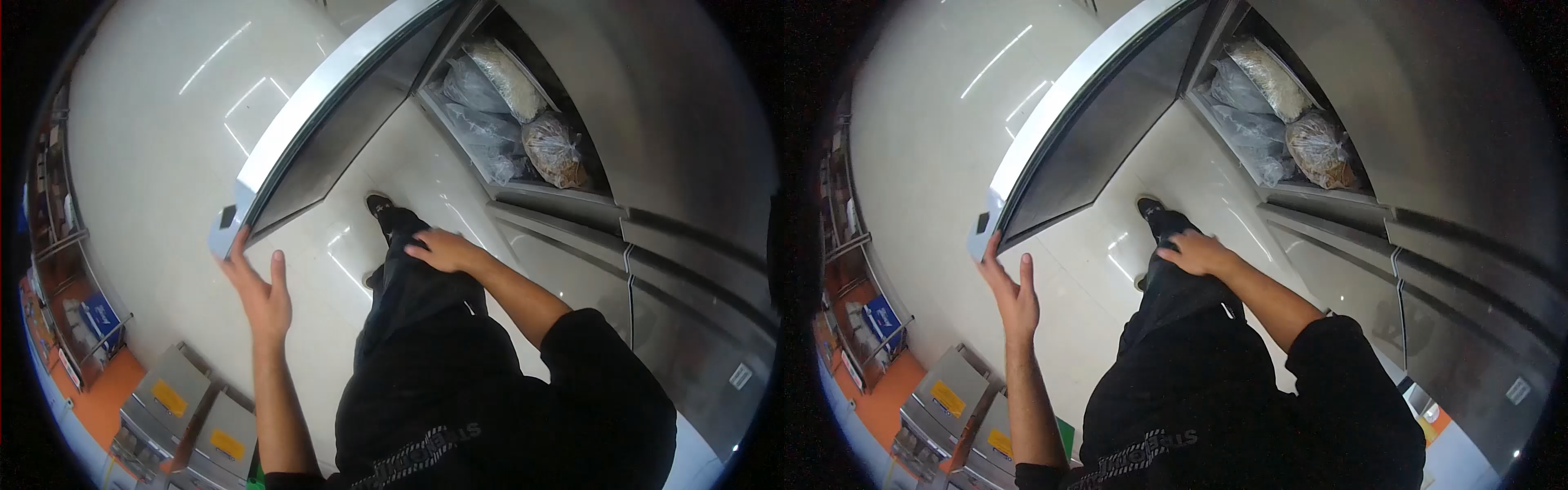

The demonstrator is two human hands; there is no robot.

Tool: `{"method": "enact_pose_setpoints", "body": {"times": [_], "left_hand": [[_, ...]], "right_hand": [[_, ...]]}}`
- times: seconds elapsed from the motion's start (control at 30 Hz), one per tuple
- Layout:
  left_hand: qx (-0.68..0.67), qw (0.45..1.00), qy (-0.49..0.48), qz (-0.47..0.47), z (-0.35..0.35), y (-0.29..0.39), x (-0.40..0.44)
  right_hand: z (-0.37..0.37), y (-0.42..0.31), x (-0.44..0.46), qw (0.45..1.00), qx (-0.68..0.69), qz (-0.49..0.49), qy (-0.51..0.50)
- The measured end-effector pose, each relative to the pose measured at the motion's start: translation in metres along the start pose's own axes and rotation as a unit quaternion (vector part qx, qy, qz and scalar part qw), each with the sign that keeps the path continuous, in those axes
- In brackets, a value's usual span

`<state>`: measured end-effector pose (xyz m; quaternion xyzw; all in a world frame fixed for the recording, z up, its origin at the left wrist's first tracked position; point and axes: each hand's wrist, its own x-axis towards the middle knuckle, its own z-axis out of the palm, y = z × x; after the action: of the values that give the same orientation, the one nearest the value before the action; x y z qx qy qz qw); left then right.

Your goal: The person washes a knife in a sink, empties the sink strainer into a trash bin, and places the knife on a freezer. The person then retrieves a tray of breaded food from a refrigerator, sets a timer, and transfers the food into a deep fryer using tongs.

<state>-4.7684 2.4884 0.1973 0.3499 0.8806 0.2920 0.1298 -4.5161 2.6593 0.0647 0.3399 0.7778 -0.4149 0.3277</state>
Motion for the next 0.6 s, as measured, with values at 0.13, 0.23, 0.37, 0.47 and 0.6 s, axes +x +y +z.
{"method": "enact_pose_setpoints", "body": {"times": [0.13,0.23,0.37,0.47,0.6], "left_hand": [[-0.139,0.984,0.08,-0.077,0.024,-0.03,0.023],[-0.156,0.965,0.15,-0.147,0.026,-0.01,0.045],[-0.224,0.948,0.179,-0.142,0.029,-0.035,0.049],[-0.157,0.959,0.194,-0.132,0.027,-0.037,0.063],[-0.145,0.96,0.212,-0.109,0.026,-0.052,0.081]], "right_hand": [[-0.009,0.053,-0.021,0.983,0.175,0.043,-0.032],[-0.028,0.067,-0.019,0.956,0.282,0.06,-0.044],[-0.044,0.117,0.014,0.939,0.338,0.071,-0.002],[-0.116,0.184,0.058,0.69,0.685,0.11,0.206],[-0.235,0.188,0.082,0.41,0.809,0.041,0.42]]}}
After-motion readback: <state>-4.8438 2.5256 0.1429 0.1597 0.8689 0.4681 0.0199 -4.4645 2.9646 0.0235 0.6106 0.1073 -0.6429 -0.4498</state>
